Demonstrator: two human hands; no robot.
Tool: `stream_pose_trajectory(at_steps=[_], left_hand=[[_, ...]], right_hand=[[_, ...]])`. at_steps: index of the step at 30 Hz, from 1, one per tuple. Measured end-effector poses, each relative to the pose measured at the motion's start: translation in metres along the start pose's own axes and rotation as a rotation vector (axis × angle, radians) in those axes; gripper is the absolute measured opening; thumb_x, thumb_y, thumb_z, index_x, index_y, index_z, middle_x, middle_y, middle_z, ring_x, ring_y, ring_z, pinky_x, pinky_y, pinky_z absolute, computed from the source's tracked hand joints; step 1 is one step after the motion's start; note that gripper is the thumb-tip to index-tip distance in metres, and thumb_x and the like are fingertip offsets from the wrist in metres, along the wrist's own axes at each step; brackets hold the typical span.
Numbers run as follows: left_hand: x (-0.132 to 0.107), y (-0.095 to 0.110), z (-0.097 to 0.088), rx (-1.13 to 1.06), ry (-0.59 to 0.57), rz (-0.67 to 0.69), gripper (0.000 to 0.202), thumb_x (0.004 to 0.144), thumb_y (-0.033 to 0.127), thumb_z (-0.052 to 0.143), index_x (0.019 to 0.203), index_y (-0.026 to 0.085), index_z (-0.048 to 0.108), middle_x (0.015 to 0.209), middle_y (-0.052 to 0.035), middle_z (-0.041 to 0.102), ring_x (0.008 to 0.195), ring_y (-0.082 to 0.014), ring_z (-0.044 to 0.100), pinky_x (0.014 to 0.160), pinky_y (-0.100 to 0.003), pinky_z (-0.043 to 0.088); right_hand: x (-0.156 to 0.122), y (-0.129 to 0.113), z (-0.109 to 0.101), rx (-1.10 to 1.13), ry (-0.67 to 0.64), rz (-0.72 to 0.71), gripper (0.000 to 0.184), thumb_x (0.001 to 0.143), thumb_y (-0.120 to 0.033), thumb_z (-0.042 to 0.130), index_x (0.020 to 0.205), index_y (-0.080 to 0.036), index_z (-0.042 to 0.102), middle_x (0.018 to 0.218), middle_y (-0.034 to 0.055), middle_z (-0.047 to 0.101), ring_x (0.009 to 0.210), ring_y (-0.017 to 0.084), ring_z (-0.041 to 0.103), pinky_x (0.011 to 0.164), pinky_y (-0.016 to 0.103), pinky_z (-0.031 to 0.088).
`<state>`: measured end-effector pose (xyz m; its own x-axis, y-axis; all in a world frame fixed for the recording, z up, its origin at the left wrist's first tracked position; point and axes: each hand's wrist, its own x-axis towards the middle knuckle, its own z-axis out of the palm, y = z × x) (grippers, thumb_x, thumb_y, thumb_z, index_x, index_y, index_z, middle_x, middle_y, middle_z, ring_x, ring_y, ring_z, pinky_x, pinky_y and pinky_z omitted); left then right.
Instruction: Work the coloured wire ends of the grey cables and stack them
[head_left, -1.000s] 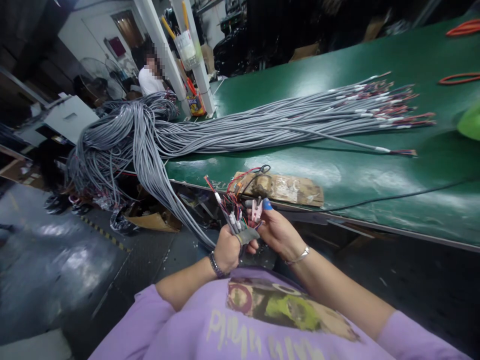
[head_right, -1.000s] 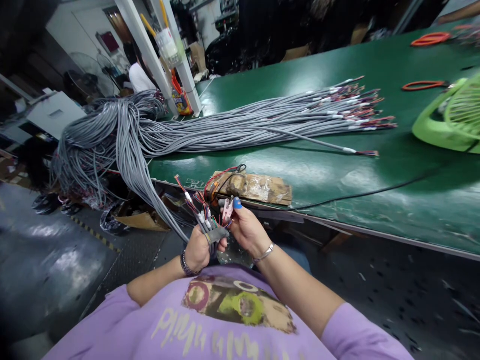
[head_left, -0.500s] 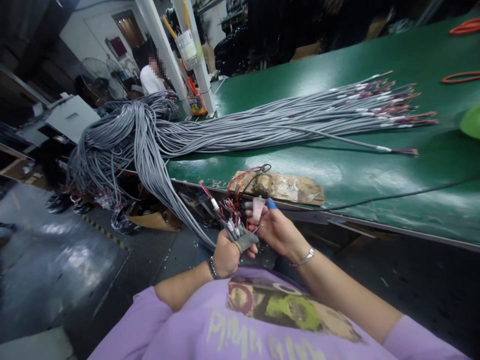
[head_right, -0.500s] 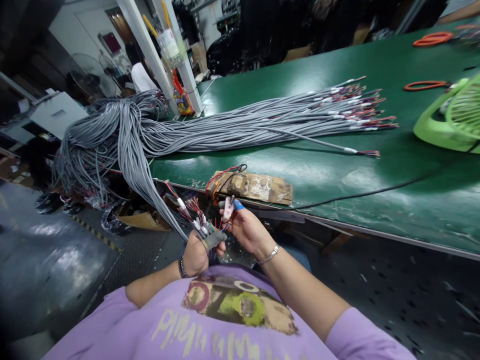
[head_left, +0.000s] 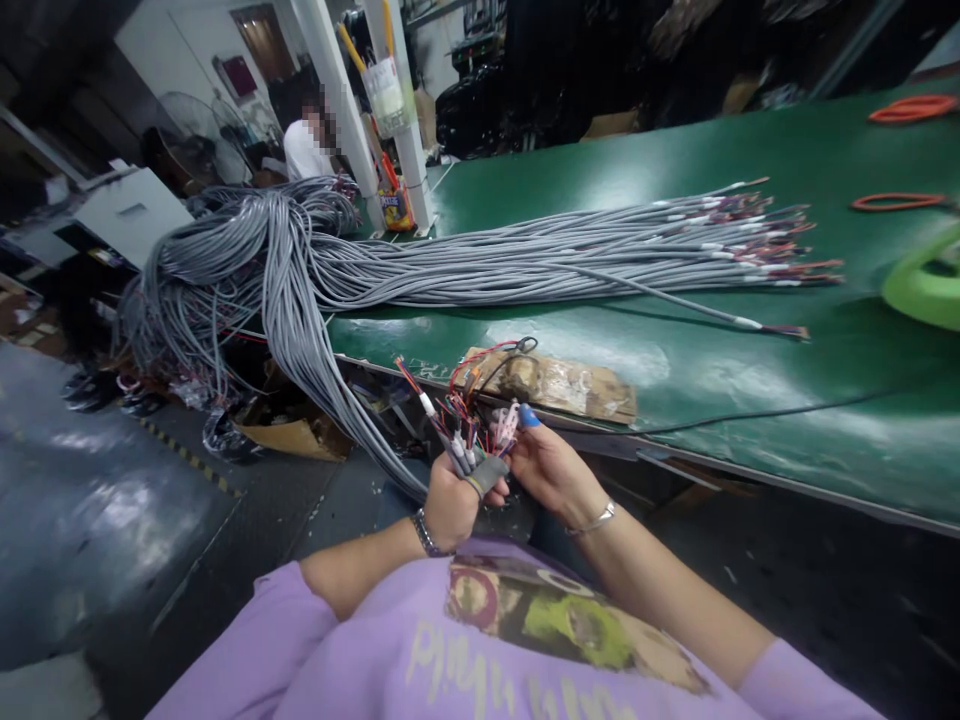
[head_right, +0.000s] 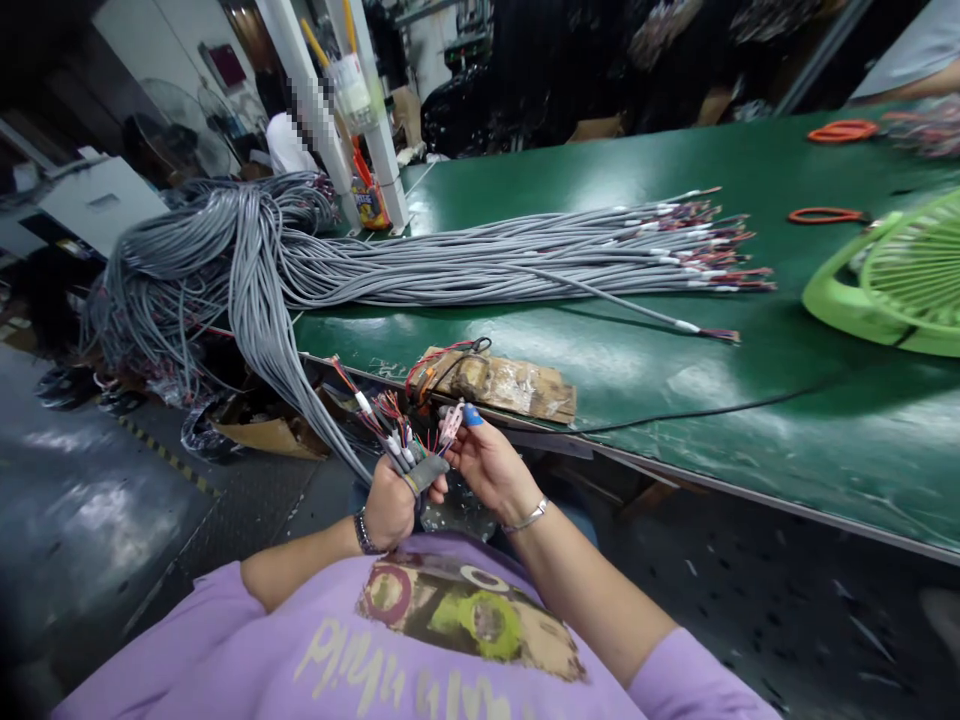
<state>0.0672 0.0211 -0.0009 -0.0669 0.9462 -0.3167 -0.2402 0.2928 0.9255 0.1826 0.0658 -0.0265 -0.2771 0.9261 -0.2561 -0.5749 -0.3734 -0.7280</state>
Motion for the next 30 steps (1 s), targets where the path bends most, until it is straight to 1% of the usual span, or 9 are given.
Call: stream_pose_trajectory(at_steps=[4,8,13,16,19,21,25,27,30], left_hand=[[-0.0001,0.0010,0.0017,-0.007,-0.017,-0.015,0.043,0.049,0.051,0.082,0.058,0.015,0.059,0.047,0.0003,0.059,0.038,-0.0083,0.049,0.039,-0.021,0.042],[-0.0004,0.0019,0.0026,-0.022,-0.021,-0.019,0.043,0.049,0.050,0.082,0.056,0.016,0.057,0.046,0.0006,0.057,0.038,-0.0082,0.049,0.039,-0.021,0.042],[0.0002,-0.0035,0.0002,-0.030,-0.041,-0.011,0.042,0.053,0.050,0.081,0.060,0.015,0.059,0.048,-0.0001,0.058,0.040,-0.0088,0.050,0.041,-0.022,0.042],[0.0002,-0.0056,0.0002,-0.028,-0.057,-0.006,0.042,0.054,0.050,0.081,0.061,0.015,0.059,0.048,0.0003,0.058,0.039,-0.0085,0.049,0.041,-0.021,0.042],[0.0003,-0.0059,0.0015,-0.015,-0.074,-0.010,0.041,0.055,0.049,0.080,0.060,0.015,0.057,0.047,0.0006,0.058,0.039,-0.0084,0.049,0.041,-0.021,0.042],[0.0005,-0.0058,0.0023,-0.008,-0.078,-0.013,0.040,0.055,0.048,0.080,0.059,0.016,0.057,0.047,0.0006,0.057,0.039,-0.0086,0.049,0.040,-0.021,0.042],[0.0004,-0.0053,0.0025,-0.002,-0.084,-0.023,0.041,0.055,0.048,0.080,0.061,0.016,0.057,0.046,0.0009,0.057,0.038,-0.0087,0.048,0.040,-0.021,0.041],[0.0001,-0.0052,0.0025,0.001,-0.088,-0.036,0.041,0.055,0.048,0.080,0.062,0.015,0.057,0.046,0.0011,0.057,0.038,-0.0085,0.048,0.039,-0.021,0.041],[0.0002,-0.0060,0.0024,0.003,-0.090,-0.049,0.040,0.055,0.047,0.080,0.063,0.015,0.056,0.046,0.0013,0.057,0.037,-0.0083,0.048,0.039,-0.021,0.040]], right_hand=[[-0.0013,-0.0022,-0.0040,0.028,-0.014,0.051,0.038,0.074,-0.060,0.066,0.078,-0.022,0.064,0.070,0.0013,0.067,0.061,0.018,0.059,0.056,0.030,0.046],[-0.0004,-0.0035,-0.0043,0.059,0.007,0.091,0.037,0.070,-0.058,0.072,0.077,-0.022,0.066,0.069,0.0005,0.067,0.060,0.017,0.057,0.057,0.030,0.046],[0.0003,-0.0065,-0.0027,0.075,0.041,0.086,0.030,0.065,-0.050,0.079,0.073,-0.022,0.070,0.069,0.0001,0.067,0.060,0.015,0.056,0.062,0.030,0.049],[0.0001,-0.0073,-0.0020,0.037,0.016,0.087,0.032,0.066,-0.052,0.078,0.074,-0.022,0.071,0.065,0.0007,0.065,0.058,0.017,0.056,0.060,0.031,0.050],[0.0004,-0.0064,-0.0012,0.006,-0.008,0.085,0.031,0.068,-0.054,0.075,0.074,-0.024,0.070,0.060,0.0011,0.064,0.053,0.018,0.055,0.054,0.033,0.049],[0.0006,-0.0056,-0.0007,0.025,0.000,0.098,0.029,0.069,-0.052,0.075,0.074,-0.024,0.070,0.060,0.0007,0.064,0.050,0.018,0.054,0.051,0.033,0.048],[0.0008,-0.0043,-0.0011,0.130,0.048,0.107,0.025,0.067,-0.045,0.080,0.073,-0.023,0.071,0.061,-0.0012,0.066,0.053,0.015,0.057,0.055,0.029,0.050],[0.0009,-0.0032,-0.0026,0.162,0.034,0.108,0.024,0.066,-0.042,0.082,0.074,-0.022,0.071,0.061,-0.0019,0.067,0.054,0.014,0.059,0.055,0.026,0.051],[0.0014,-0.0010,-0.0054,0.189,-0.030,0.119,0.024,0.070,-0.041,0.080,0.080,-0.022,0.070,0.061,-0.0018,0.068,0.054,0.014,0.061,0.054,0.026,0.051]])
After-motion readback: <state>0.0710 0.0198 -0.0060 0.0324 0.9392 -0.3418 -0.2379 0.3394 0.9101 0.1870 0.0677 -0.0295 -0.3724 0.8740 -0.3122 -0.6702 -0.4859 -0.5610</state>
